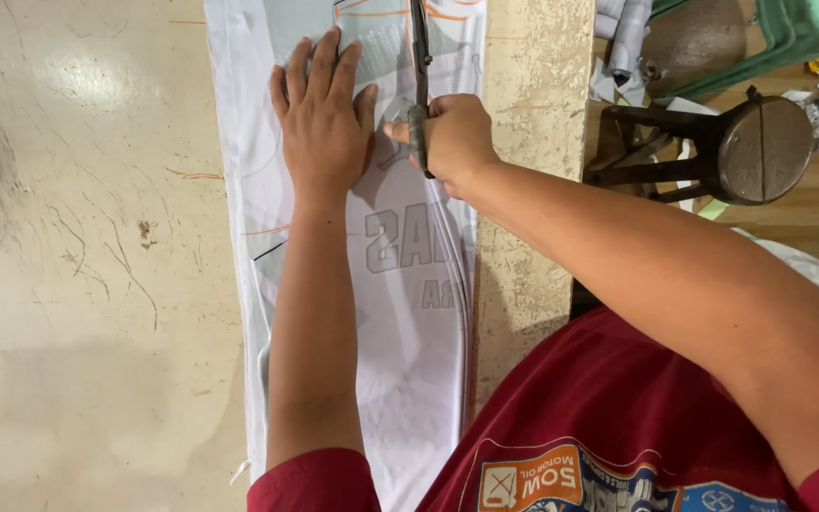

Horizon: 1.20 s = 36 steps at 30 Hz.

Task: Cutting out garment pieces from printed fabric using scissors, tailor's chalk, and a template.

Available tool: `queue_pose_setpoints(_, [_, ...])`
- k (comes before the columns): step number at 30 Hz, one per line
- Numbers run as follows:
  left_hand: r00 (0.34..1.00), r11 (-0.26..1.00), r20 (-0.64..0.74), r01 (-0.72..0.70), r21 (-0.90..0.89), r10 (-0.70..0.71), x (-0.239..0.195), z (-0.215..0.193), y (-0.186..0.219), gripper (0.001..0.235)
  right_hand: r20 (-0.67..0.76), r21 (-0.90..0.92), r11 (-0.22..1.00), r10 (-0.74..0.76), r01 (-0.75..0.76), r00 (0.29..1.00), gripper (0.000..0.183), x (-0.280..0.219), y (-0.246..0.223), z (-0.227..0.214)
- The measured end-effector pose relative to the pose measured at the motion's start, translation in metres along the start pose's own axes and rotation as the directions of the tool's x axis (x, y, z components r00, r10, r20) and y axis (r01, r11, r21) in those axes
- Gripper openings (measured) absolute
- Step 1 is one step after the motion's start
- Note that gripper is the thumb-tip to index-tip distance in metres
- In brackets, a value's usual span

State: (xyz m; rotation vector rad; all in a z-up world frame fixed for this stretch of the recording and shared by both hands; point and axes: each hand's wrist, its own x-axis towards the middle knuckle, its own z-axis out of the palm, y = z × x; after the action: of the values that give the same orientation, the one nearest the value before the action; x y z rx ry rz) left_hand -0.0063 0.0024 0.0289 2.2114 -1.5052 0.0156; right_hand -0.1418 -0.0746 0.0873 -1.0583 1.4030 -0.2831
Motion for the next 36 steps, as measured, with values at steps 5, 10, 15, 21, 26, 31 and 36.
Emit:
queue_pose_setpoints(5, [1.0,1.0,-0.003,0.0,-0.014,0.0,0.0,-0.005,0.004,0.041,0.091,-0.024,0.986,-0.163,0.165,0.983,0.04,-0.023,-0.001,-0.046])
queue_pose_setpoints(10, [1.0,1.0,-0.008,0.015,0.015,-0.015,0.001,-0.008,0.008,0.046,0.021,-0.539,0.794,-0.321,0.281,0.947,0.027,-0.023,0.022,-0.174])
queue_pose_setpoints(15, [0.99,0.991,0.072,0.127,-0.038,-0.124,0.002,-0.008,0.009,0.067,-0.097,-0.755,0.641,-0.317,0.138,0.943,0.04,0.036,0.146,-0.374])
queue_pose_setpoints(21, [0.986,0.984,0.118,0.129,-0.119,-0.115,0.001,-0.007,-0.002,0.076,-0.249,-0.968,0.001,0.109,-0.25,0.962,0.078,0.029,0.282,-0.567])
queue_pose_setpoints(26, [0.982,0.975,0.168,0.116,-0.189,-0.084,-0.003,-0.008,-0.001,0.068,-0.018,-0.882,-0.44,0.391,0.17,0.92,0.06,0.05,0.418,-0.678])
queue_pose_setpoints(31, [0.996,0.97,0.014,0.087,0.228,-0.093,0.035,0.004,0.065,0.094,-0.309,-0.62,0.619,0.371,-0.482,0.875,0.043,0.014,0.325,-0.589])
queue_pose_setpoints(36, [0.994,0.953,-0.018,0.108,0.282,-0.107,0.063,0.029,0.104,0.031,-0.163,-0.886,0.387,0.253,-0.254,0.954,0.057,0.053,0.3,-0.566])
